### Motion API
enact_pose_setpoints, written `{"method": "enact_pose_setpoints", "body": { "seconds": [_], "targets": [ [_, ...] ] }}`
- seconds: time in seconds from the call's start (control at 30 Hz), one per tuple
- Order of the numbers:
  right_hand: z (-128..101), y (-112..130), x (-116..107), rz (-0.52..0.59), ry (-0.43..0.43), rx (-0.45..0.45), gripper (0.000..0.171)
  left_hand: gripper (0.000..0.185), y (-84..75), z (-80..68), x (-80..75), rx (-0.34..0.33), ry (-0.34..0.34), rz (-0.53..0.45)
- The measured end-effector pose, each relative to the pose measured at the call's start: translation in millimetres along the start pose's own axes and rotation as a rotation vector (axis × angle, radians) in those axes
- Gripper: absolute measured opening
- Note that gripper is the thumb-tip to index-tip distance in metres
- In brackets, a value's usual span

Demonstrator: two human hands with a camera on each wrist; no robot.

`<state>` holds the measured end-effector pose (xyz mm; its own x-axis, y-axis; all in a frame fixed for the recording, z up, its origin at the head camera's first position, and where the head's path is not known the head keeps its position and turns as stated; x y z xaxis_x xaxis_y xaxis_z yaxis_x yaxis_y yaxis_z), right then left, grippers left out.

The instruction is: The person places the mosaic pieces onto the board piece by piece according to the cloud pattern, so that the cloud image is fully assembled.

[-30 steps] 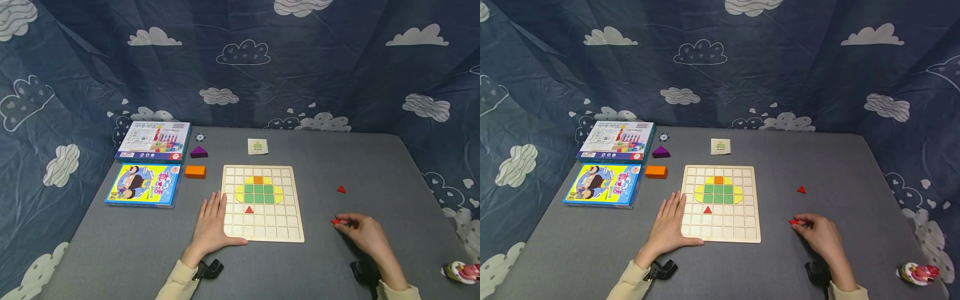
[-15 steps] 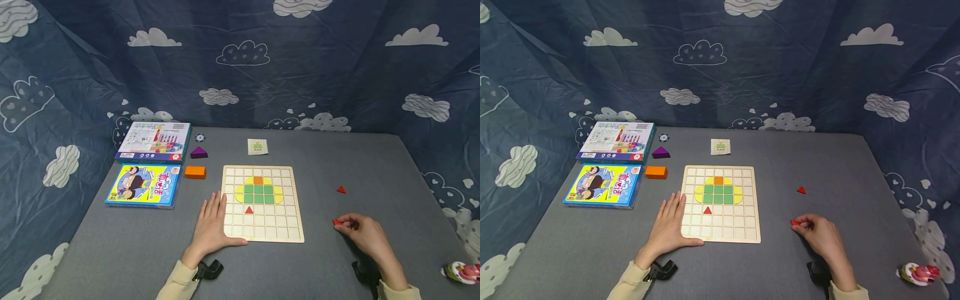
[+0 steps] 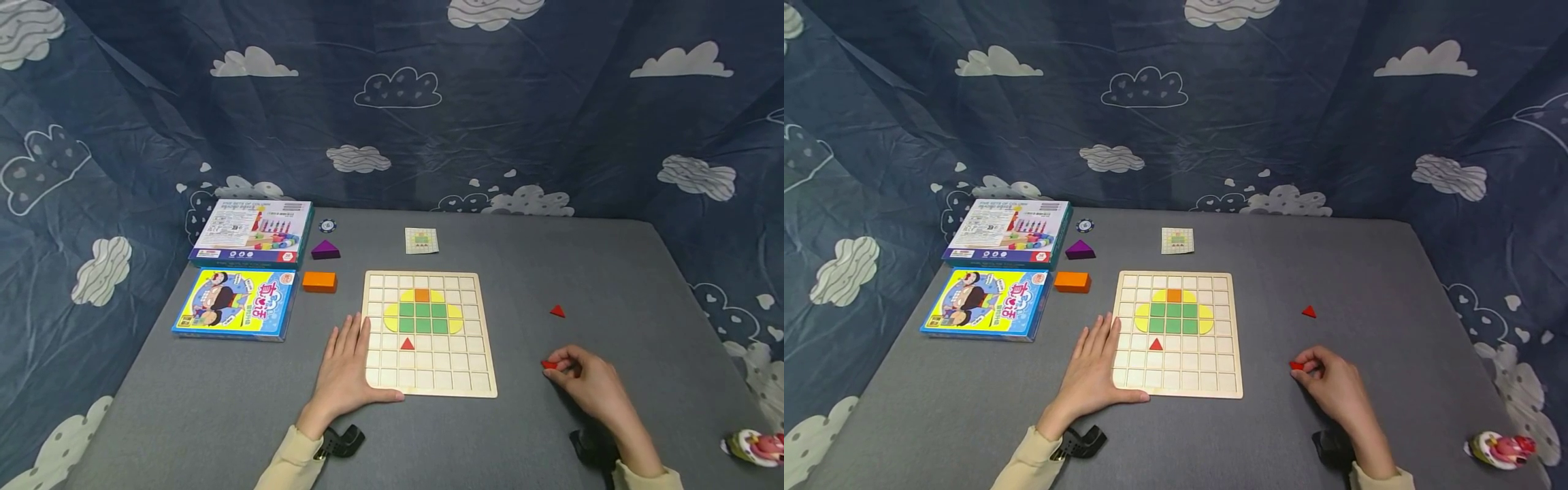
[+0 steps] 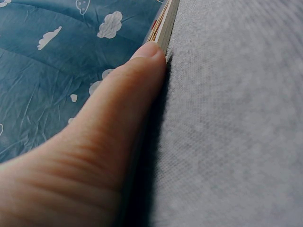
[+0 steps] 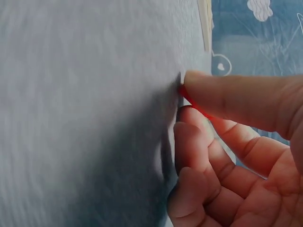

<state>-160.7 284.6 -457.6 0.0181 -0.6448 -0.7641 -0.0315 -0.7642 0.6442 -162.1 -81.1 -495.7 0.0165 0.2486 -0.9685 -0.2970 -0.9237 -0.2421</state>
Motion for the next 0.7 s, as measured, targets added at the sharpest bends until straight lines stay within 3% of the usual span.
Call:
{"method": "enact_pose_setpoints", "body": {
  "seconds": [0.2, 0.43, 0.7],
  "targets": [
    [2, 5, 4, 0.018, -0.034, -0.028, 0.018, 0.136, 0.5, -0.1, 1.1, -0.006, 0.008, -0.005],
    [7, 10, 11, 0.017, -0.027, 0.017, 0.018, 0.136, 0.6, -0.1, 0.7, -0.007, 0.011, -0.002],
    [17, 37, 22, 0.061, 0.008, -0.024, 0.013, 0.136, -0.4, -0.1, -0.2, -0.005, 0.011, -0.001]
  ]
}}
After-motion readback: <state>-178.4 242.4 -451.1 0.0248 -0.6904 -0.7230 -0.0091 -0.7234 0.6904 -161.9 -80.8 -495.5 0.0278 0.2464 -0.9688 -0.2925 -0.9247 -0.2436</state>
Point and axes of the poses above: each hand's wrist, its own z-axis towards the middle knuckle, its own x-axis out of the palm, y = z × x, the point moved 10 cm from there along z, towards the middle knuckle, and after that the axes turned 7 degrees about z, right-handed, at the moved point
